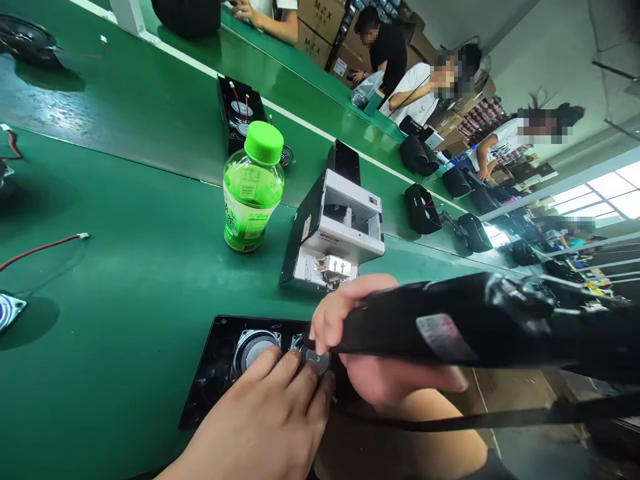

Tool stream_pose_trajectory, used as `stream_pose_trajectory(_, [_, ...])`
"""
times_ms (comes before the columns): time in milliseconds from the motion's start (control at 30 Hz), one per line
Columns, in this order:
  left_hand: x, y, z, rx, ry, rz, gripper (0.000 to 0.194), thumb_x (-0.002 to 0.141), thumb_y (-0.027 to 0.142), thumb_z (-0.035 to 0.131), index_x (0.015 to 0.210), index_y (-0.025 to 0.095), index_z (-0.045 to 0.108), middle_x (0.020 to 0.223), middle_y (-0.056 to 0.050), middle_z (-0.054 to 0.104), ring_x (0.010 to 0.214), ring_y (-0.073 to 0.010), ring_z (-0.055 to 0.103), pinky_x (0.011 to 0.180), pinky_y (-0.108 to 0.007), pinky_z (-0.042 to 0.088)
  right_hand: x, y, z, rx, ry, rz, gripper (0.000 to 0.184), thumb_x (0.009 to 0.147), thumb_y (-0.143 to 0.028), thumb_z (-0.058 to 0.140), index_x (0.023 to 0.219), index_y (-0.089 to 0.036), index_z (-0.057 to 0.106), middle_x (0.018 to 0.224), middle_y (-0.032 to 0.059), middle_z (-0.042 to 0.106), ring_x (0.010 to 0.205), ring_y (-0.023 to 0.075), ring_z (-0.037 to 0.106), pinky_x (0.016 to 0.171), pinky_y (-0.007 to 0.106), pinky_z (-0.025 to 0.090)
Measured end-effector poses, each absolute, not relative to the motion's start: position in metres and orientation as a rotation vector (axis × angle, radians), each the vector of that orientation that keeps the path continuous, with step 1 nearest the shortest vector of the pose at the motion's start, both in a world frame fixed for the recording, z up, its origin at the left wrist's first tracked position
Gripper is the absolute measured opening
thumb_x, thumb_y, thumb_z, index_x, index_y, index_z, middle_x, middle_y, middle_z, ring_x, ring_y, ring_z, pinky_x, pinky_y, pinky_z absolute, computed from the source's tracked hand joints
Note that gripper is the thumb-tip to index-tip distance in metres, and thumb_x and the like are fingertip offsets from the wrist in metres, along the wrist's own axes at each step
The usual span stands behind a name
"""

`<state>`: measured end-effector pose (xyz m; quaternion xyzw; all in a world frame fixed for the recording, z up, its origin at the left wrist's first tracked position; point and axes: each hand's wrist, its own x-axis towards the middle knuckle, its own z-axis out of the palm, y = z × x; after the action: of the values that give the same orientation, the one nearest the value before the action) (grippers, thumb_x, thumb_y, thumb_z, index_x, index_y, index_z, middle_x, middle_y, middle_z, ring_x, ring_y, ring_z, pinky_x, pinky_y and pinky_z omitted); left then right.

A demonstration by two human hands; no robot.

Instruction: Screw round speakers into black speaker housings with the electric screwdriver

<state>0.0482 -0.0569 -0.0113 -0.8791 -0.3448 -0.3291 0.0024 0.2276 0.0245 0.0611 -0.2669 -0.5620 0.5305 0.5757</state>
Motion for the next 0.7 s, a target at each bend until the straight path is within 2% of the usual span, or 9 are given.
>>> stream_pose_trajectory(133, [0.065, -0.050, -0.012, -2.792, -1.067, -1.026, 0.036, 0.133, 0.033, 0.057, 0.141, 0.019, 0.089, 0.107, -0.003, 0.085, 0.102, -0.0268, 0.067, 0.099, -0.047, 0.045, 0.242, 0.024, 0.108, -0.675, -1.263, 1.075, 0.033, 0.116, -0.062, 0.097, 0.139, -0.038, 0.098, 0.076, -0.0036, 0.081, 0.057, 0.0212, 0.073, 0.064, 0.040, 0.070])
stream_pose_trajectory(233, [0.078, -0.048, -0.016, -2.851, -1.023, -0.977, 0.032, 0.130, 0.034, 0.062, 0.138, 0.018, 0.089, 0.095, -0.003, 0.077, 0.091, -0.0263, 0.060, 0.087, -0.047, 0.040, 0.247, 0.042, 0.127, -0.676, -1.329, 0.816, 0.019, 0.113, -0.054, 0.101, 0.125, -0.040, 0.097, 0.076, -0.0049, 0.079, 0.058, 0.0220, 0.072, 0.065, 0.041, 0.070])
stream_pose_trajectory(267, [0.081, -0.047, -0.018, -2.870, -1.016, -0.954, 0.032, 0.130, 0.035, 0.064, 0.137, 0.017, 0.090, 0.095, -0.004, 0.077, 0.091, -0.0264, 0.060, 0.087, -0.047, 0.040, 0.246, 0.051, 0.129, -0.650, -1.351, 0.759, 0.022, 0.112, -0.061, 0.101, 0.118, -0.040, 0.097, 0.075, -0.0049, 0.078, 0.057, 0.0222, 0.071, 0.063, 0.042, 0.068])
stream_pose_trajectory(333, [0.085, -0.045, -0.019, -2.896, -1.010, -0.950, 0.029, 0.128, 0.037, 0.067, 0.129, 0.018, 0.090, 0.098, -0.006, 0.078, 0.093, -0.0269, 0.061, 0.090, -0.046, 0.042, 0.239, 0.068, 0.128, -0.614, -1.383, 0.756, 0.043, 0.106, -0.082, 0.098, 0.106, -0.039, 0.096, 0.071, -0.0044, 0.075, 0.053, 0.0219, 0.068, 0.057, 0.041, 0.064])
stream_pose_trajectory(400, [0.084, -0.044, -0.018, -2.907, -1.003, -0.994, 0.026, 0.127, 0.036, 0.071, 0.110, 0.021, 0.086, 0.095, -0.005, 0.076, 0.094, -0.0269, 0.061, 0.092, -0.046, 0.043, 0.231, 0.081, 0.128, -0.655, -1.398, 0.849, 0.061, 0.096, -0.098, 0.097, 0.098, -0.037, 0.094, 0.066, -0.0045, 0.075, 0.049, 0.0211, 0.065, 0.051, 0.039, 0.058])
stream_pose_trajectory(467, [0.078, -0.043, -0.014, -2.902, -1.000, -1.073, 0.032, 0.124, 0.035, 0.076, 0.094, 0.025, 0.074, 0.089, -0.002, 0.070, 0.090, -0.0265, 0.057, 0.091, -0.046, 0.042, 0.226, 0.088, 0.128, -0.741, -1.383, 0.935, 0.071, 0.083, -0.106, 0.100, 0.096, -0.036, 0.090, 0.062, -0.0049, 0.076, 0.046, 0.0205, 0.064, 0.048, 0.037, 0.053])
stream_pose_trajectory(533, [0.066, -0.043, -0.008, -2.915, -1.040, -1.119, 0.031, 0.121, 0.031, 0.080, 0.093, 0.027, 0.069, 0.092, -0.001, 0.071, 0.091, -0.0263, 0.058, 0.092, -0.046, 0.044, 0.224, 0.092, 0.128, -0.785, -1.307, 0.932, 0.079, 0.076, -0.111, 0.100, 0.098, -0.036, 0.087, 0.061, -0.0065, 0.074, 0.045, 0.0190, 0.062, 0.047, 0.034, 0.050])
stream_pose_trajectory(633, [0.041, -0.043, 0.000, -2.922, -1.193, -1.095, 0.016, 0.114, 0.018, 0.077, 0.102, 0.028, 0.072, 0.104, -0.001, 0.078, 0.099, -0.0277, 0.064, 0.102, -0.047, 0.048, 0.226, 0.095, 0.122, -0.782, -1.233, 0.929, 0.082, 0.081, -0.112, 0.095, 0.106, -0.034, 0.087, 0.061, -0.0076, 0.072, 0.044, 0.0182, 0.061, 0.044, 0.032, 0.047])
stream_pose_trajectory(700, [0.024, -0.042, 0.002, -2.869, -1.276, -1.069, 0.019, 0.110, 0.010, 0.068, 0.107, 0.027, 0.076, 0.113, -0.005, 0.082, 0.107, -0.0301, 0.069, 0.107, -0.050, 0.048, 0.230, 0.092, 0.117, -0.765, -1.229, 0.986, 0.078, 0.088, -0.108, 0.094, 0.111, -0.033, 0.087, 0.063, -0.0077, 0.072, 0.044, 0.0184, 0.061, 0.042, 0.031, 0.046])
